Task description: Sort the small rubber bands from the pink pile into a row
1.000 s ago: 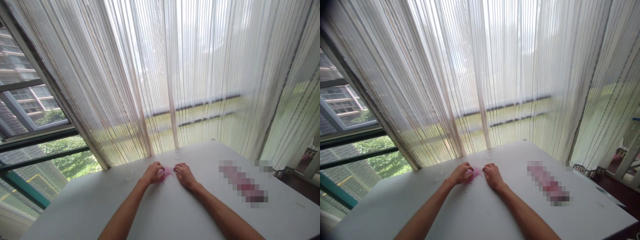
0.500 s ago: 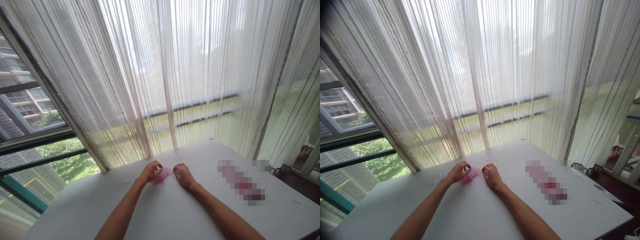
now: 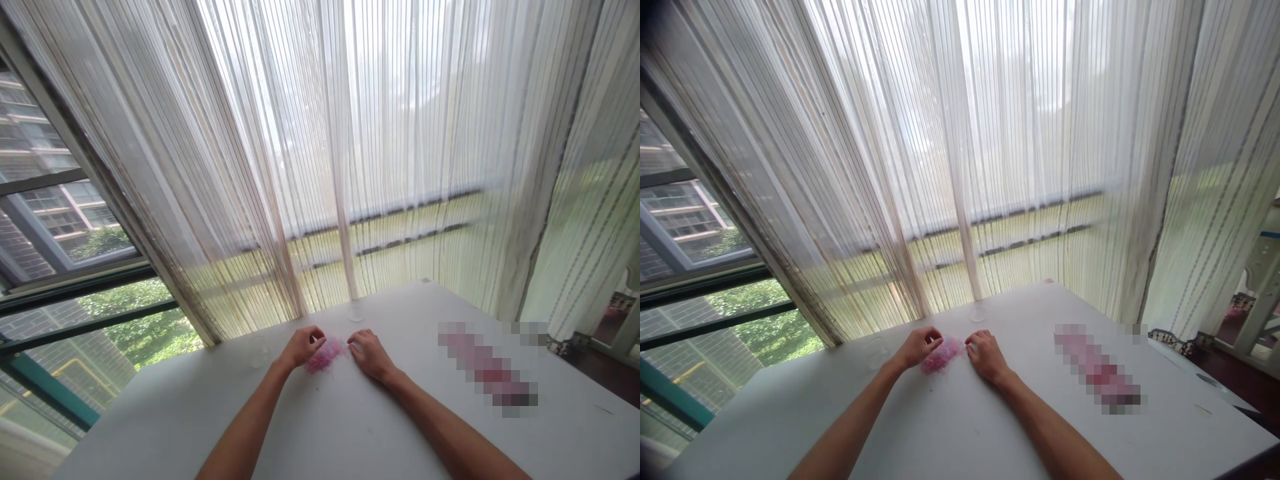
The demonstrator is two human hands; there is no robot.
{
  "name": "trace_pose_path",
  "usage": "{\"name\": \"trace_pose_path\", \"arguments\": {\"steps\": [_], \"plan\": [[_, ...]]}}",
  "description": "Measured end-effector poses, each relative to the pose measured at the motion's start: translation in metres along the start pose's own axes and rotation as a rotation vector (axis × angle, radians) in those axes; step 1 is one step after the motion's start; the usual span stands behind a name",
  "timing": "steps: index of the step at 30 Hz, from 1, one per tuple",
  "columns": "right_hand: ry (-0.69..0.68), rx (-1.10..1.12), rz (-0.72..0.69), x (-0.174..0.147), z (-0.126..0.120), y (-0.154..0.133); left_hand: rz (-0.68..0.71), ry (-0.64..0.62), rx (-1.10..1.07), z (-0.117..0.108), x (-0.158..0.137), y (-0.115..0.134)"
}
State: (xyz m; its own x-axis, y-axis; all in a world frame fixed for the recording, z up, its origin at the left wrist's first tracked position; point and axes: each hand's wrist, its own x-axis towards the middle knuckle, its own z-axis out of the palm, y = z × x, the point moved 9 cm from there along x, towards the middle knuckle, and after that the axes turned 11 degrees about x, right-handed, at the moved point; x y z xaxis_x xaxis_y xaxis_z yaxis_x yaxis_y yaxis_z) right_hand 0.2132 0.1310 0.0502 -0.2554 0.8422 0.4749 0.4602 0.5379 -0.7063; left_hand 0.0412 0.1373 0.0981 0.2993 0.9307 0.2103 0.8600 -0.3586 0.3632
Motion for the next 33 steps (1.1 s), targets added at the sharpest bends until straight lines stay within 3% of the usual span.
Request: {"name": "trace_pose_path", "arguments": {"steps": [7,13,21,27,33], "plan": [[0.078,0.163,-0.117,-0.001,-0.010,-0.014,-0.024,0.000,-0.186,-0.001,-0.001,-0.003],[0.096,0.355,-0.146,-0.009,-0.012,-0.034,-0.093,0.034,-0.545,0.006,-0.012,0.005],[0.081,0.326,-0.272,-0.020,-0.006,-0.062,-0.145,0.121,-0.721,0.027,-0.040,0.015],[0.079,0.329,-0.272,-0.020,-0.004,-0.062,-0.120,0.081,-0.524,0.022,-0.056,0.017],[0.053,0.283,-0.162,-0.015,-0.004,-0.034,-0.152,0.030,0.218,0.010,-0.080,0.008]]}}
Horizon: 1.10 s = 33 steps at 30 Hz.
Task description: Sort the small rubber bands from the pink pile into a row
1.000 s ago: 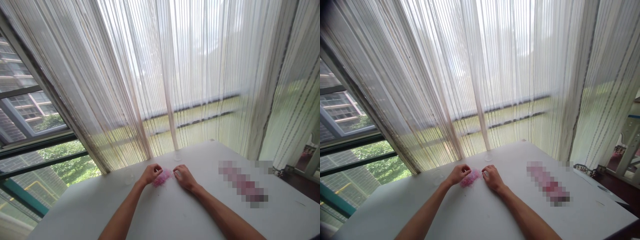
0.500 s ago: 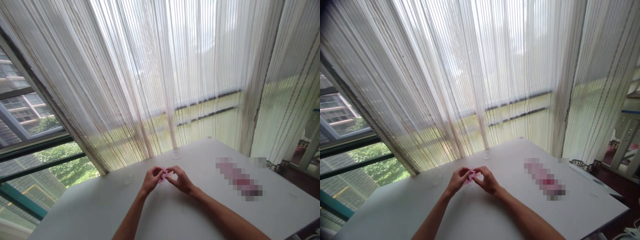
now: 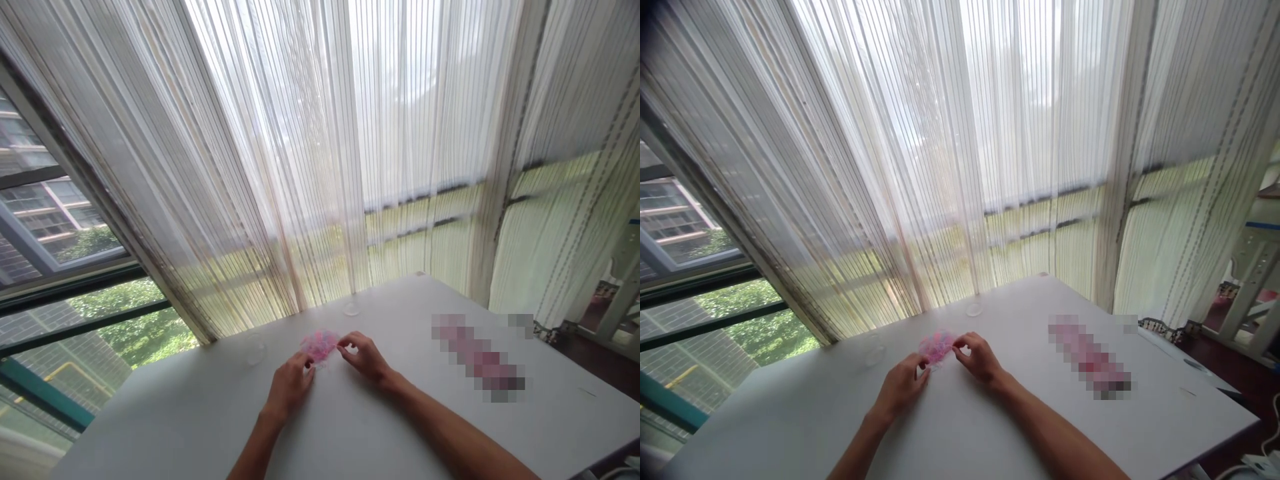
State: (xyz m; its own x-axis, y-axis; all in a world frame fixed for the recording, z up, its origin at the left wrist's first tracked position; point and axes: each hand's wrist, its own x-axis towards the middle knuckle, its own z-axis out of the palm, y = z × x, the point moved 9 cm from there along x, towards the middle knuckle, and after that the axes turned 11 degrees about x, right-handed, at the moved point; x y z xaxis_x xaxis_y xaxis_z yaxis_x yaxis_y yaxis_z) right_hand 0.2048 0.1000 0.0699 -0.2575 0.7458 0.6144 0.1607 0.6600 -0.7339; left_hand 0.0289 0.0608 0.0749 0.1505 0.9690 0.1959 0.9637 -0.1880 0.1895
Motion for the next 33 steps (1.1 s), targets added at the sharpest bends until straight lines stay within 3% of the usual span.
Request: {"name": "trace_pose_path", "arguments": {"steps": [3,13,21,33], "plan": [[-0.028,-0.021,0.070,-0.001,-0.001,0.012,-0.021,-0.048,0.152,0.006,-0.006,-0.001],[-0.150,-0.029,0.080,-0.007,0.011,0.010,0.034,-0.112,0.209,0.007,0.003,0.010],[-0.118,-0.068,0.095,-0.005,0.006,0.010,0.087,-0.085,0.192,0.005,0.022,0.027],[-0.094,-0.076,0.119,-0.004,0.007,0.009,-0.003,-0.092,0.158,0.017,0.001,0.026]]}}
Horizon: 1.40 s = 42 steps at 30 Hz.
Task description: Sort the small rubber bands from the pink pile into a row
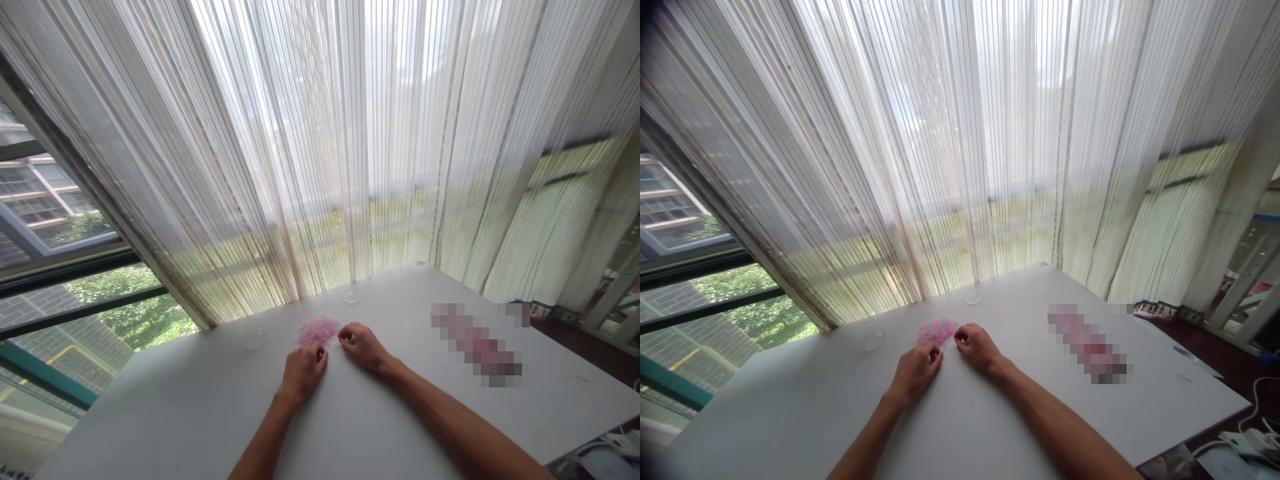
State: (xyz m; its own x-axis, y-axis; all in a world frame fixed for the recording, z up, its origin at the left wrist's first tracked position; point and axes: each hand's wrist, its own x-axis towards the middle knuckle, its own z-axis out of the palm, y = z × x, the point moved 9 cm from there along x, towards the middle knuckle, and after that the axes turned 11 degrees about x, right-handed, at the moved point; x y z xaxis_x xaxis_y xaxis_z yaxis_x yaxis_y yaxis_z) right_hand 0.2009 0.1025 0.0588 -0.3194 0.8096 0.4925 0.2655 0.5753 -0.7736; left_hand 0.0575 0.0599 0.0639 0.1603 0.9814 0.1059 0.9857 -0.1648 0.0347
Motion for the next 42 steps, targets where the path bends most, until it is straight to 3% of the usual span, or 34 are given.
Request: {"name": "trace_pose_path", "arguments": {"steps": [7,16,22,27,42], "plan": [[0.004,0.021,0.015,0.000,-0.001,0.001,0.012,0.032,0.038,0.002,0.011,0.002],[-0.092,0.089,-0.051,-0.004,0.010,-0.016,0.000,0.170,-0.217,-0.007,-0.020,-0.025],[-0.183,0.166,-0.020,-0.012,0.030,-0.023,0.042,0.165,-0.481,0.005,-0.032,-0.025],[-0.215,0.153,0.000,-0.023,0.040,-0.029,0.029,0.154,-0.532,0.011,-0.035,-0.023],[-0.240,0.156,-0.022,-0.030,0.039,-0.032,0.057,0.146,-0.621,0.011,-0.040,-0.022]]}}
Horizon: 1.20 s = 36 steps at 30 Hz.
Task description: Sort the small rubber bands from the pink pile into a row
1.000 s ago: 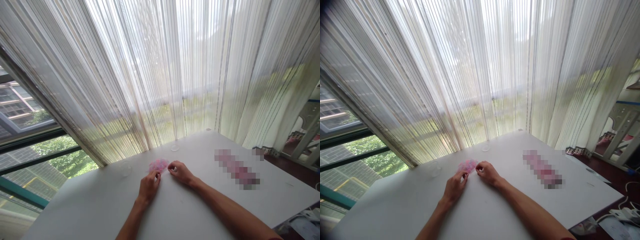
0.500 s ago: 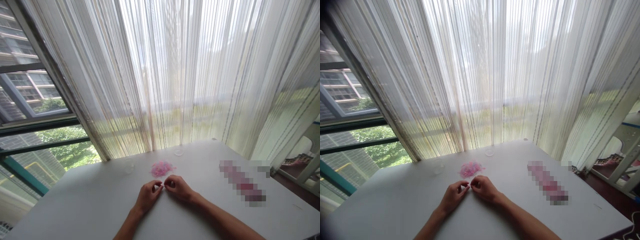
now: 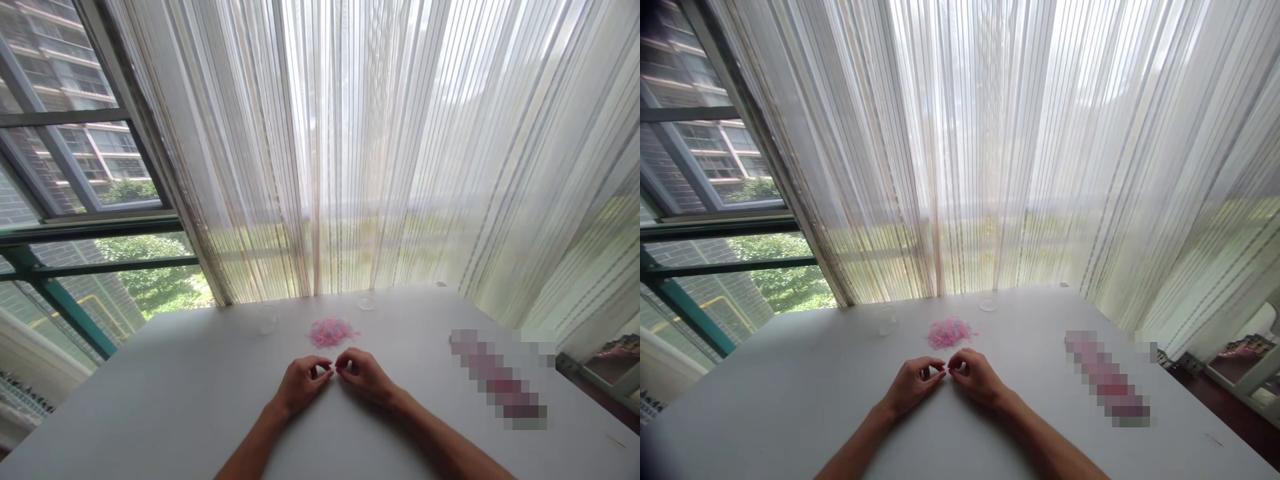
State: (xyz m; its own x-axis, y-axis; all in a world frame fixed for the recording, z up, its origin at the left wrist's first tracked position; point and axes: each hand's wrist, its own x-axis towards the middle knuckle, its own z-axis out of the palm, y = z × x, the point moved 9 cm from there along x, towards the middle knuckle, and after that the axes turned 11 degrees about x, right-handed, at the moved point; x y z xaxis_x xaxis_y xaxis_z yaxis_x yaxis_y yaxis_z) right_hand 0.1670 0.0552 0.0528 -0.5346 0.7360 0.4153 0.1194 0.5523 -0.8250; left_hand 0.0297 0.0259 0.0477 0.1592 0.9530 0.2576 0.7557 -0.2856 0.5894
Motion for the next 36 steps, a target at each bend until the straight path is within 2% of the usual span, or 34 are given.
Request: {"name": "trace_pose_path", "arguments": {"steps": [7,21,36], "plan": [[-0.011,-0.023,0.000,-0.001,0.001,-0.003,0.055,0.018,0.006,-0.004,-0.001,0.008],[0.000,-0.056,0.029,0.001,0.001,0.003,0.079,0.069,0.047,-0.009,-0.001,0.010],[-0.010,-0.036,0.023,0.002,0.002,0.002,0.110,0.062,0.114,-0.011,-0.003,0.012]]}}
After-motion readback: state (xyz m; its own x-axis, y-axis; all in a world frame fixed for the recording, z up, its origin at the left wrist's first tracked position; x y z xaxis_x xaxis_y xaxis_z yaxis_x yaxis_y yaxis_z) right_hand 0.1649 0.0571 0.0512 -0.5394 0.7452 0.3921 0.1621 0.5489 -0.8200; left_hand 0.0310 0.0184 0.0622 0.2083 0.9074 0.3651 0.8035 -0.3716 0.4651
